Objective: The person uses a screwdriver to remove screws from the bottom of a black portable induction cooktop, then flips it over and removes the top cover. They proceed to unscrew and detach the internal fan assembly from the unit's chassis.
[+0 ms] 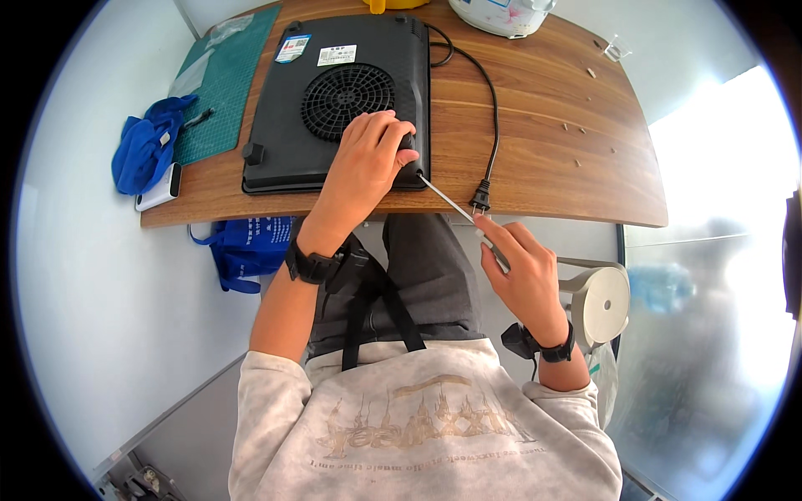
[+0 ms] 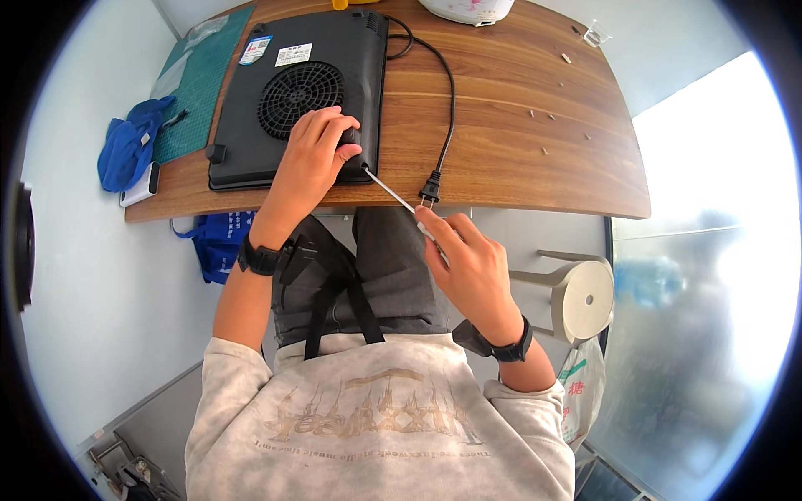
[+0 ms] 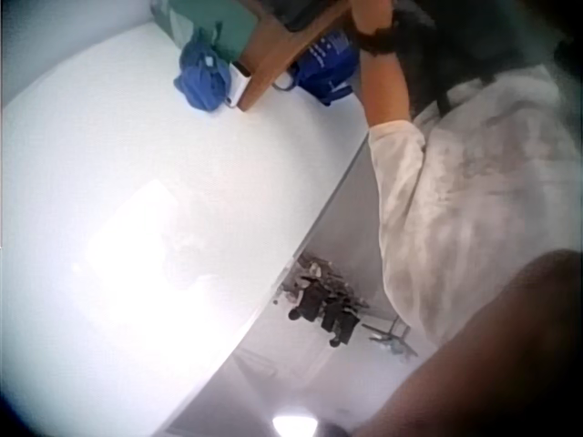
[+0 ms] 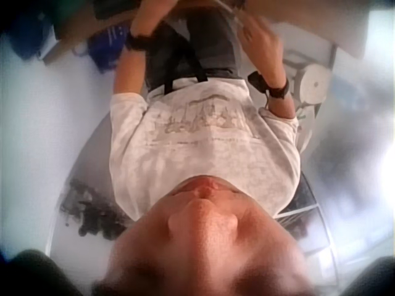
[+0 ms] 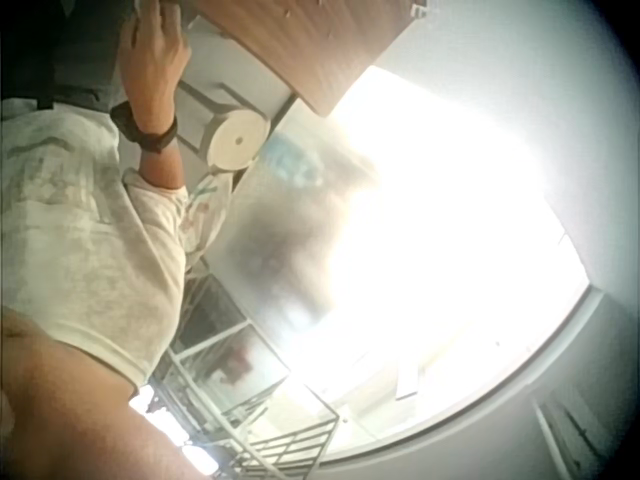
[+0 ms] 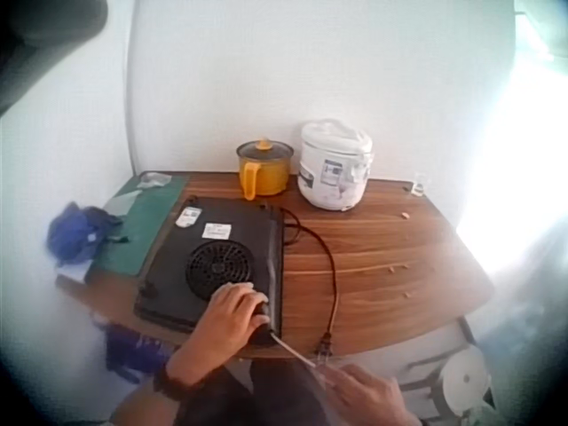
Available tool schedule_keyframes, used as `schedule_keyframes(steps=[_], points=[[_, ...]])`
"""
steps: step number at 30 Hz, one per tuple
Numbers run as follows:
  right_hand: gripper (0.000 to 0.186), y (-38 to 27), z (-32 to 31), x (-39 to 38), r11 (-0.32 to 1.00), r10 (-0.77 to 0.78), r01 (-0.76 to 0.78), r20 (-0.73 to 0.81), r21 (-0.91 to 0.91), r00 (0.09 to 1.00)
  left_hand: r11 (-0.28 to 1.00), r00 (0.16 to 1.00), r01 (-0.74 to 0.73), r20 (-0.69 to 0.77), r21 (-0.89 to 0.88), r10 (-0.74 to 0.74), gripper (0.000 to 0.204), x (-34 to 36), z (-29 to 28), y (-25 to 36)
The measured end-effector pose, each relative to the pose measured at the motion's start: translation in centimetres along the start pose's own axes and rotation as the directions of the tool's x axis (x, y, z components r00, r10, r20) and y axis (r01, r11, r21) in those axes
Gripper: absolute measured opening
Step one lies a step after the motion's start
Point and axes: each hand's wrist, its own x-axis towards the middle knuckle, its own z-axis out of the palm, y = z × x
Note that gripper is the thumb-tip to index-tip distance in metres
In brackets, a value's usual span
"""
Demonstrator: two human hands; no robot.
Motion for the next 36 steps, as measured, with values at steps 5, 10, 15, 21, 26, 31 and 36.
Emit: schedule_keyframes(steps=[5,10,15,21,26,31,36], points=[[0.039,-0.2,-0.2,0.1,1.0,-0.01,0.01,-0.029,-0.003,1.0,1.0,1.0,0.004,-0.006,-0.012,-0.004,0.031,0.0,0.0,0.0],[0.04,-0.3,-0.3,0.0,0.999,0.043,-0.043,0.007,-0.004,0.999,0.999,1.0,0.013,-0.001,-0.031,-0.013,0.031,0.0,-0.1,0.0],[0.041,-0.9,-0.4,0.2,0.999,0.045,-0.043,0.039,-0.031,0.998,0.998,0.999,0.031,0.012,-0.048,-0.03,0.029,-0.1,-0.3,0.0],[0.04,-0.5,-0.4,0.0,1.0,0.011,-0.01,-0.075,0.01,0.997,0.998,0.999,0.029,-0.015,-0.061,-0.03,0.027,0.2,-0.3,0.1],[0.041,-0.8,-0.9,-0.5,0.983,0.145,-0.142,-0.021,0.118,0.989,0.998,0.999,0.047,-0.01,-0.037,-0.047,0.026,0.4,-0.6,0.3],[0.039,-0.9,-1.2,-0.9,0.952,0.237,-0.235,0.014,0.194,0.971,0.995,0.995,0.071,-0.061,-0.07,-0.075,0.026,1.4,-1.9,0.8],[0.037,-0.3,-1.1,-0.7,0.925,0.26,-0.27,0.072,0.267,0.963,0.996,0.997,0.066,-0.034,-0.06,-0.068,0.026,1.2,-1.9,0.6]])
